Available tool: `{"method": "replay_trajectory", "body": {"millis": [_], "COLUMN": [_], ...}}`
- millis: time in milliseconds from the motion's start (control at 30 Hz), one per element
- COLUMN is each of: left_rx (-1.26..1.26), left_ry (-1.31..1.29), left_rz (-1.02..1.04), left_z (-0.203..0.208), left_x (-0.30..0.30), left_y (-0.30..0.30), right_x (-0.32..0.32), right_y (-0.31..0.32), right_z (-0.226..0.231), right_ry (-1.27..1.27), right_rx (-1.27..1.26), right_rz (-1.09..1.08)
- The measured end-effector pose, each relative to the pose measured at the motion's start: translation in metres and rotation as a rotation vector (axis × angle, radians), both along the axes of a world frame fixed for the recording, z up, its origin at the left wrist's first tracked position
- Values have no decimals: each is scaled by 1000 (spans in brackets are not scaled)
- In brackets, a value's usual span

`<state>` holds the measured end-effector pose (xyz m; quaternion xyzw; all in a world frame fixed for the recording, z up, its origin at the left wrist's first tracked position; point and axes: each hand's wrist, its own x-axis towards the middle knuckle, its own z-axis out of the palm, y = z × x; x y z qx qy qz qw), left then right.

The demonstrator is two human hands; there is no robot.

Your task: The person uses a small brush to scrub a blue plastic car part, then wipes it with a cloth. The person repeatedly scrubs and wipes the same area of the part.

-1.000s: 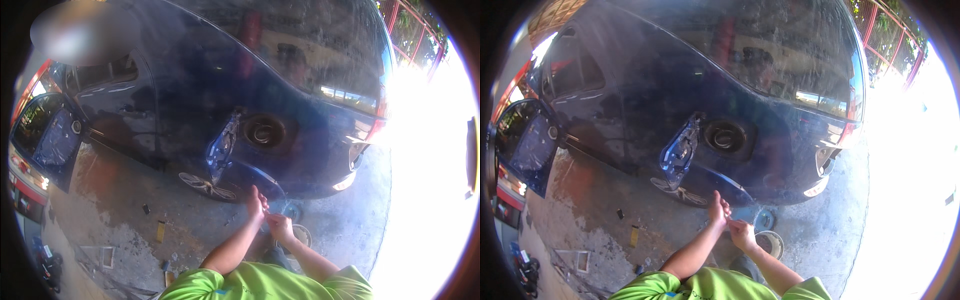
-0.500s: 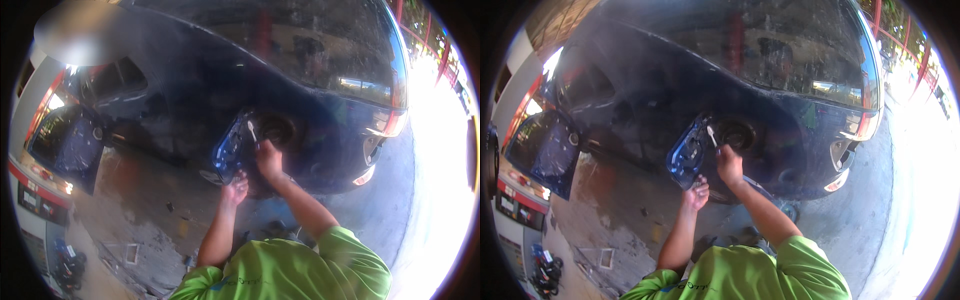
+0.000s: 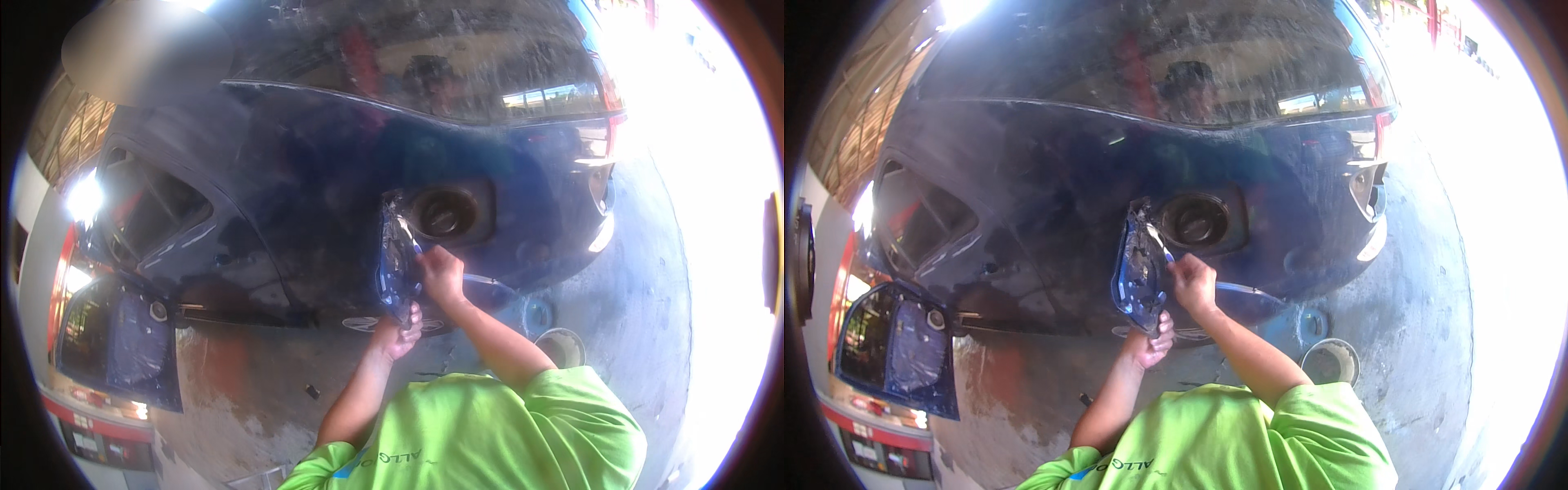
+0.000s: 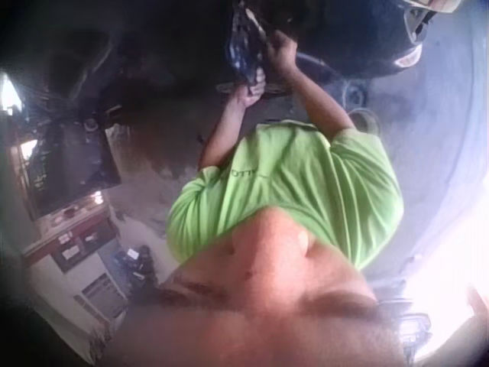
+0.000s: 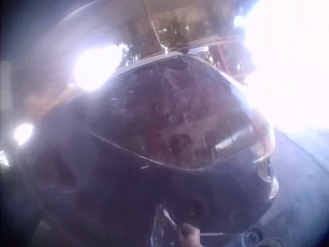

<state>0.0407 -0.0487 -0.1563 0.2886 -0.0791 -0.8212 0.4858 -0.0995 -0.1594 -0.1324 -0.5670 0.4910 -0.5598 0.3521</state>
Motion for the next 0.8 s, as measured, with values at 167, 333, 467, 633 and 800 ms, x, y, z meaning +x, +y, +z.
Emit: {"method": "replay_trajectory", "body": {"millis": [167, 333, 467, 633, 800], "left_rx": [34, 10, 6, -37, 25], "left_ry": [27, 25, -18, -112, -171], "left_rz": [-41, -13, 3, 2, -20], "left_z": [-3, 0, 1, 4, 9], "left_x": [4, 1, 1, 3, 2], "left_y": [-2, 0, 6, 10, 10], "right_x": [1, 5, 7, 8, 7], "right_y": [-12, -14, -11, -14, -15], "right_z": [-1, -1, 0, 3, 9], "right_ry": [40, -14, -23, 46, -165], "right_rx": [-93, -200, 98, 94, 43], "right_rz": [-41, -38, 97, 144, 207]}}
